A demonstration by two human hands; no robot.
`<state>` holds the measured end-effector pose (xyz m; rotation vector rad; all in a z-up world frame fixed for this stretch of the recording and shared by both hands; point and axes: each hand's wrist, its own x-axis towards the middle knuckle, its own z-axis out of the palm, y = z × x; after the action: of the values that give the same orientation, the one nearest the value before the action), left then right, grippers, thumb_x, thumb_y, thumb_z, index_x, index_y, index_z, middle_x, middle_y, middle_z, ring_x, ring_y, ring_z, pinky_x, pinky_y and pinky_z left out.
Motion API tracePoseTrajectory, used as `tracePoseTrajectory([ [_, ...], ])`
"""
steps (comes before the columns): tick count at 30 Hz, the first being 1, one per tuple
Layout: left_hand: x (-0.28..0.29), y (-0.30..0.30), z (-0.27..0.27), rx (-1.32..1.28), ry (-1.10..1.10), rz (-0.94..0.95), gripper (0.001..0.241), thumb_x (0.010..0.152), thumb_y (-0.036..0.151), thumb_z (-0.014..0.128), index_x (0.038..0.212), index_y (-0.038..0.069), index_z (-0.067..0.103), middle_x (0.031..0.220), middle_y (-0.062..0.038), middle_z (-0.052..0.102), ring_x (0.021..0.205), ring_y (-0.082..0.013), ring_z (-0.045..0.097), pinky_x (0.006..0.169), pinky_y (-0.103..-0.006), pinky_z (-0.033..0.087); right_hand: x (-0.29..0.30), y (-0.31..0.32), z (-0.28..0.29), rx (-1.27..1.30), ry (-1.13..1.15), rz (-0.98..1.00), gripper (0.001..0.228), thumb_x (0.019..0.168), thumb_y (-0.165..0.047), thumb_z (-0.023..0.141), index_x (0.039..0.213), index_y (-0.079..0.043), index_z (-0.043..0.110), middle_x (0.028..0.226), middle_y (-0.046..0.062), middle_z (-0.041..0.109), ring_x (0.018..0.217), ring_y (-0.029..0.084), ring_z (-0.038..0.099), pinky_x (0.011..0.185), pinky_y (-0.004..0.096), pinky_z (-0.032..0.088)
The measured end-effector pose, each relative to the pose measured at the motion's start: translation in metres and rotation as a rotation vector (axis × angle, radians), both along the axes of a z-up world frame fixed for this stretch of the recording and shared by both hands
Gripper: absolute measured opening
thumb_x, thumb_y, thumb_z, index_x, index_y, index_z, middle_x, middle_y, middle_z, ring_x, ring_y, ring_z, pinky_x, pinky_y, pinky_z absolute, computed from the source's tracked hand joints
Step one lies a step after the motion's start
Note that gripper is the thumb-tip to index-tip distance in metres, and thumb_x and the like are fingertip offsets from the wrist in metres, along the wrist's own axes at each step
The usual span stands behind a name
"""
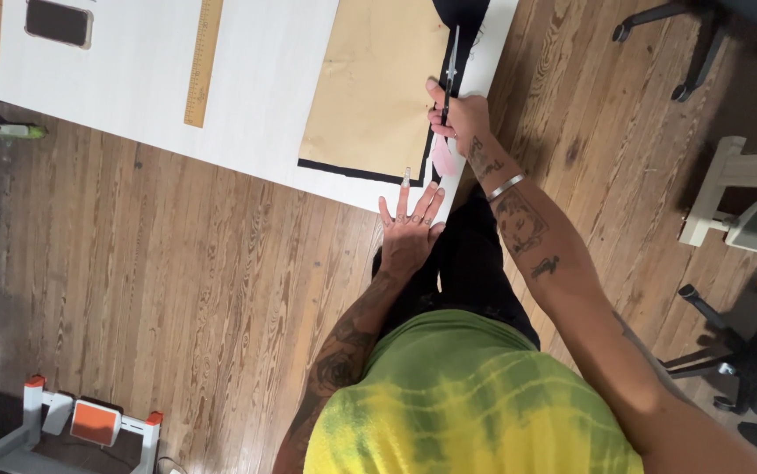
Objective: The person uses scissors to cut a piece of black fabric along the edge of a paper pattern placed on a white table. They carefully follow the pattern's outline, trimming the fabric to shape and occasionally adjusting the material's position.
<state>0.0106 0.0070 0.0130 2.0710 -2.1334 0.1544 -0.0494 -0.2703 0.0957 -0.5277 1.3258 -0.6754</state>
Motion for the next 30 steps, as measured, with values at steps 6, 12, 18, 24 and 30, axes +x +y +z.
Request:
tracePoseTrajectory([
  [6,0.000,0.000,0.000,0.006,0.003,-0.004,0.072,0.130,0.071,0.034,0.190,0.036,0.052,0.198,0.014,0.045,0.184,-0.0404,0.042,0.138,-0.0875,0.044,-0.004,0.002,0.002,0.018,0.058,0.036,0.037,0.098,-0.026,0.102,0.090,-0.006,0.073,0.076,0.006,0.065,0.063,0.009,0.065,0.040,0.020,0.030],
  [12,0.000,-0.001,-0.013,-0.065,0.028,0.006,0.070,0.128,0.067,0.042,0.191,0.037,0.050,0.198,0.013,0.045,0.184,-0.0421,0.040,0.135,-0.0865,0.043,-0.047,0.012,-0.055,0.008,0.073,0.163,0.060,0.095,-0.054,0.108,0.089,-0.005,0.074,0.078,0.012,0.078,0.061,0.016,0.074,0.061,0.028,0.059],
  [18,-0.004,-0.003,-0.028,-0.219,0.032,0.016,0.066,0.123,0.053,0.059,0.187,0.041,0.053,0.198,0.011,0.044,0.184,-0.0433,0.037,0.128,-0.0859,0.047,-0.110,0.011,-0.068,-0.002,0.102,0.204,0.074,0.091,-0.064,0.115,0.097,0.003,0.083,0.085,0.019,0.082,0.077,0.024,0.088,0.077,0.039,0.081],
  [24,-0.004,-0.035,-0.029,-0.019,0.003,0.158,0.083,0.117,0.060,0.070,0.192,0.038,0.045,0.204,0.004,0.036,0.185,-0.0444,0.032,0.137,-0.0827,0.037,-0.135,-0.020,-0.034,0.081,0.190,0.403,0.075,0.093,-0.064,0.112,0.111,0.003,0.083,0.094,0.018,0.087,0.079,0.020,0.088,0.080,0.036,0.080],
  [30,-0.009,-0.102,0.019,0.092,0.385,0.487,0.070,0.130,0.051,0.046,0.197,0.035,0.036,0.205,0.003,0.032,0.186,-0.0398,0.031,0.145,-0.0823,0.021,-0.197,-0.032,-0.033,0.093,0.162,0.613,0.079,0.093,-0.067,0.109,0.105,0.007,0.082,0.089,0.027,0.085,0.075,0.030,0.088,0.076,0.046,0.079],
])
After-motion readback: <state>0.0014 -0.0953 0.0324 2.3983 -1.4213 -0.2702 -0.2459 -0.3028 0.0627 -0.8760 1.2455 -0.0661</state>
